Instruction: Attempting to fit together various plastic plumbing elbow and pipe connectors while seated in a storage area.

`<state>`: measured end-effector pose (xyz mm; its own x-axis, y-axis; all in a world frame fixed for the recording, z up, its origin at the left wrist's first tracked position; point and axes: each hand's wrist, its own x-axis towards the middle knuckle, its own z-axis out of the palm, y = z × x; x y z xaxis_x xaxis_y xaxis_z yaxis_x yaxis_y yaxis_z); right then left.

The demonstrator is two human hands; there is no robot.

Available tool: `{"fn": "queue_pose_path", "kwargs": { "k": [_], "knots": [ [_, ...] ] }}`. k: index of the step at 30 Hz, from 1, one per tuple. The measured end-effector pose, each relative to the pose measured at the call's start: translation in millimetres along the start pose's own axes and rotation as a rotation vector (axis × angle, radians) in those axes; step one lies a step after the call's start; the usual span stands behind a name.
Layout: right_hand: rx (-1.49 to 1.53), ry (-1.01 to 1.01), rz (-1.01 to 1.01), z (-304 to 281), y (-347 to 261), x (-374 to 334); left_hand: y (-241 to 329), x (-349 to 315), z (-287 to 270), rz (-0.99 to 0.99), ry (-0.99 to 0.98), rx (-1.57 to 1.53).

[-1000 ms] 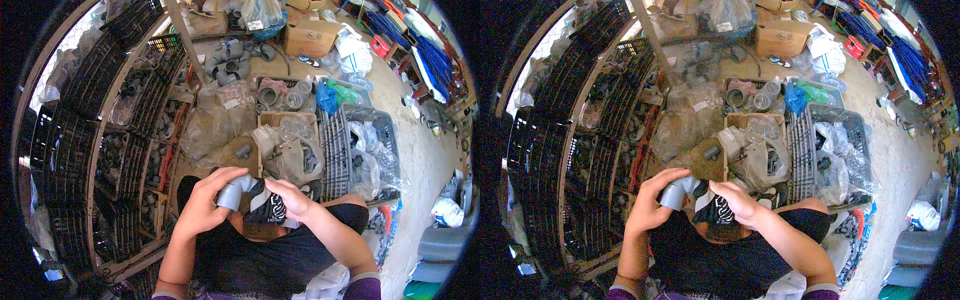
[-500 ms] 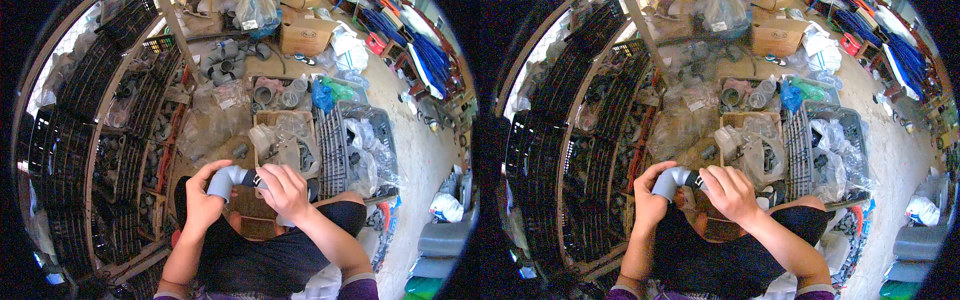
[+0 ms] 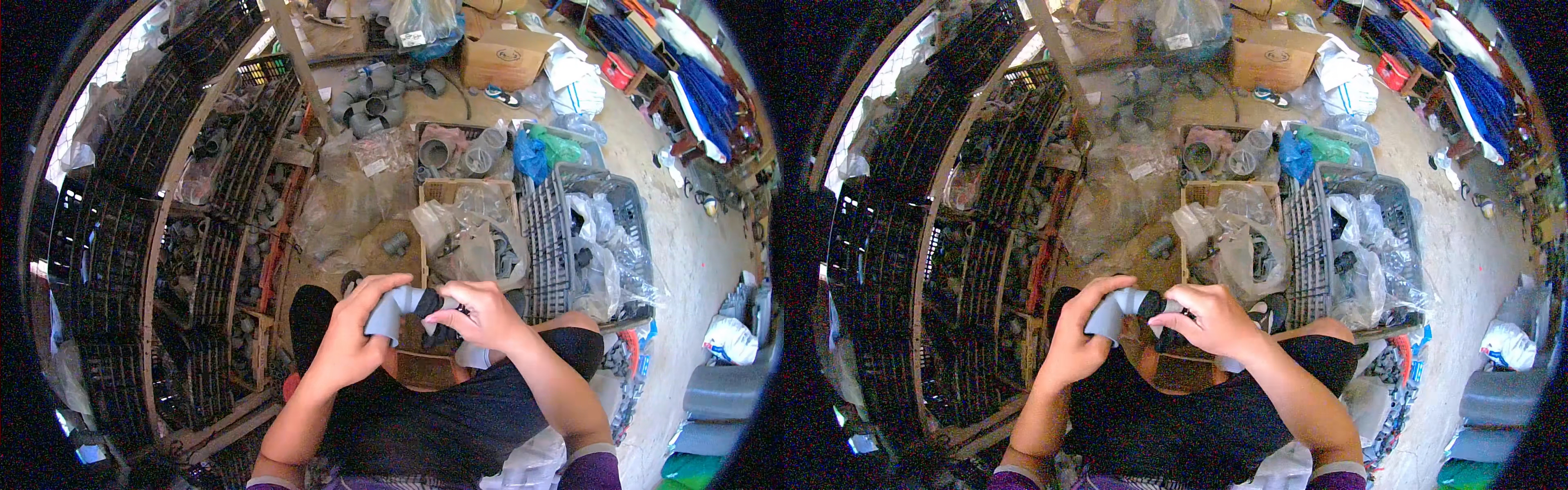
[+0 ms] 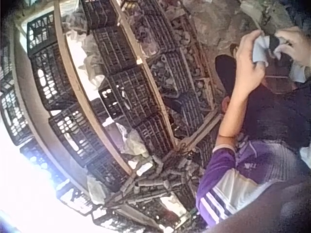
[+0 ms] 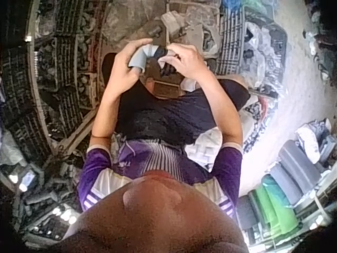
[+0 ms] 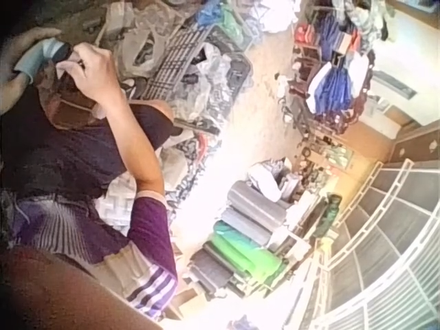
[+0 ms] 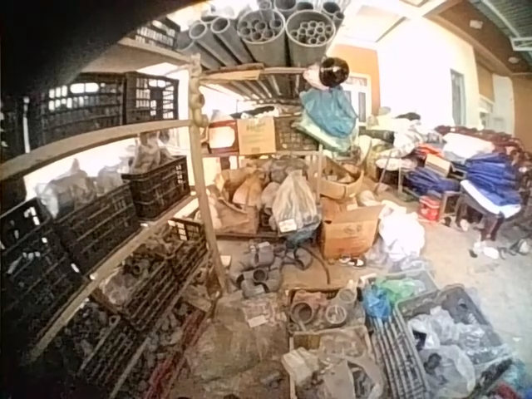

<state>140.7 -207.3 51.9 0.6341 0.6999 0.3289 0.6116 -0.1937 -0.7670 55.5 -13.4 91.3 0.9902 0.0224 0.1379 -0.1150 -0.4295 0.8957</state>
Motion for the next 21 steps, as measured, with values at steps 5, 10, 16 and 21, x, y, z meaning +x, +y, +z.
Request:
{"fn": "queue_pose_path", "kwargs": {
  "k": [5, 10, 16, 21],
  "knots": [
    [0.472, -0.203, 0.367, 6.5, 9.9, -7.4, 3.6, 1.6, -4.7, 0.031, -0.065, 0.002],
    [0.836, -0.273, 0.529, 7.8, 3.1, -4.8, 3.0, 2.8, -8.9, 0.051, -0.131, 0.039],
    [1.037, -0.314, 0.699, 14.0, 6.6, -5.6, -4.4, 1.6, -12.8, -0.002, -0.153, -0.024],
    [1.128, -0.288, 0.856, 18.6, 7.6, -5.4, -13.3, 2.3, -12.6, 0.059, -0.078, 0.048]
  ]
}}
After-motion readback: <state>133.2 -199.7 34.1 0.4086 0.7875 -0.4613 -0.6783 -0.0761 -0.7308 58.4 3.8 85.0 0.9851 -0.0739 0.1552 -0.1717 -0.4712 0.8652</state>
